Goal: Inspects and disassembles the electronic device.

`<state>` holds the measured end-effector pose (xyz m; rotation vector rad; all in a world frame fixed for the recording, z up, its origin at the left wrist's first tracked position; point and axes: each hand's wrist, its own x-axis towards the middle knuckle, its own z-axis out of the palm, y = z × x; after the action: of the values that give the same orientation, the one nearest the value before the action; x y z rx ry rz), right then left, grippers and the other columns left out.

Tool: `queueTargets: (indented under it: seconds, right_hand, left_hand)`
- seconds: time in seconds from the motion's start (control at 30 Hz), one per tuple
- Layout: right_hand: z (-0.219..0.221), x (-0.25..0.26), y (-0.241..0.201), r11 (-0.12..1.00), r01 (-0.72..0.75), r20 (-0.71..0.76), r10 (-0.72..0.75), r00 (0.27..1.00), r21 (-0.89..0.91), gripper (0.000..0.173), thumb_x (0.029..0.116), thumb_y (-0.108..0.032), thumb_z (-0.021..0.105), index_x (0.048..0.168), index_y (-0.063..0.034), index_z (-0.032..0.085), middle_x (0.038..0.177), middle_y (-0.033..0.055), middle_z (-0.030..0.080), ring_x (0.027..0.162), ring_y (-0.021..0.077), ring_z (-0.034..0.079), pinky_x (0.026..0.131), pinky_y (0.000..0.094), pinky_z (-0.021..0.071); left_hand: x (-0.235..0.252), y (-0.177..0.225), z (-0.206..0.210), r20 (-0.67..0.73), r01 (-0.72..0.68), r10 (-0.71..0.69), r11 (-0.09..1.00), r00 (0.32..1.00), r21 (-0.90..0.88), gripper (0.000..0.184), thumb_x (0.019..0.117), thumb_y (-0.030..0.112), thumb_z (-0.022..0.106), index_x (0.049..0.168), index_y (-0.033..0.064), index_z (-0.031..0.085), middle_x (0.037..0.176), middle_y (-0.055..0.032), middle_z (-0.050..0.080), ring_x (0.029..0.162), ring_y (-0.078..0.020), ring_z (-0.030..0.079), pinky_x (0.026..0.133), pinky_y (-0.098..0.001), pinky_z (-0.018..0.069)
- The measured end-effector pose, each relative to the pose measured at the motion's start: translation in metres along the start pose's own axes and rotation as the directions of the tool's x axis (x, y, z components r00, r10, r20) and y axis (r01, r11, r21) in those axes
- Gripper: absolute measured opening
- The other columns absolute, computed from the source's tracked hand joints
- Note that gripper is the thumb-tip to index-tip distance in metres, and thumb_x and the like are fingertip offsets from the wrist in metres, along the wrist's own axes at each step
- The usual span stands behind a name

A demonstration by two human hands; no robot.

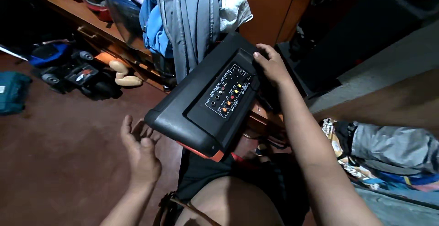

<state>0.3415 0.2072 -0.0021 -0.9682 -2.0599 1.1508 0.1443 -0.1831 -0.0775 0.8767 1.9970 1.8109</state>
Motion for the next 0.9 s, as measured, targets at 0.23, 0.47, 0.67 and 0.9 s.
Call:
queueTargets:
  seconds: [0.23, 0.47, 0.67, 0.9]
  right_hand:
    - [-0.001, 0.006, 0.001, 0.975, 0.007, 0.002, -0.006, 1.0, -0.22, 0.063, 0.0985, -0.04, 0.067, 0.151, -0.0103, 0.05, 0.146, 0.0135, 0.058, 0.132, 0.0244, 0.058, 0.113, 0.0476, 0.0463]
    - [0.006, 0.007, 0.002, 0.98, 0.007, -0.054, -0.018, 0.998, -0.199, 0.063, 0.0941, -0.043, 0.073, 0.143, -0.0063, 0.058, 0.138, 0.0145, 0.063, 0.127, 0.0252, 0.061, 0.11, 0.0477, 0.0481]
    - [0.01, -0.003, 0.005, 0.988, -0.006, -0.139, -0.016, 0.99, -0.155, 0.061, 0.0902, -0.043, 0.076, 0.138, -0.0074, 0.063, 0.132, 0.0131, 0.067, 0.122, 0.0258, 0.063, 0.106, 0.0496, 0.0497]
    - [0.021, -0.033, -0.004, 0.983, -0.053, -0.23, 0.01, 0.973, -0.178, 0.063, 0.0853, -0.047, 0.08, 0.133, -0.0096, 0.065, 0.125, 0.0103, 0.069, 0.111, 0.0242, 0.068, 0.097, 0.0511, 0.0547]
  left_hand:
    - [-0.031, -0.077, -0.049, 0.226, 0.445, -0.484, 0.872, 0.845, 0.206, 0.102, 0.0886, 0.083, 0.04, 0.163, 0.0156, 0.021, 0.147, -0.015, 0.052, 0.118, -0.0252, 0.065, 0.09, -0.0436, 0.0589]
    - [-0.005, -0.013, 0.036, 0.071, 0.532, -0.537, 0.796, 0.841, -0.287, 0.078, 0.1008, 0.073, 0.009, 0.149, 0.0198, 0.041, 0.133, -0.0081, 0.061, 0.111, -0.0244, 0.066, 0.083, -0.0487, 0.0597]
    - [0.029, -0.017, 0.042, -0.049, 0.269, -0.312, 0.882, 0.949, -0.388, 0.07, 0.1049, 0.063, 0.005, 0.131, 0.0217, 0.054, 0.105, 0.0028, 0.071, 0.094, -0.0097, 0.07, 0.08, -0.0337, 0.0609]
    - [0.06, 0.051, 0.04, -0.078, 0.176, -0.19, 0.972, 0.979, -0.158, 0.036, 0.1111, 0.023, 0.025, 0.137, 0.0072, 0.044, 0.108, 0.0024, 0.058, 0.096, 0.0041, 0.058, 0.085, -0.0175, 0.0511]
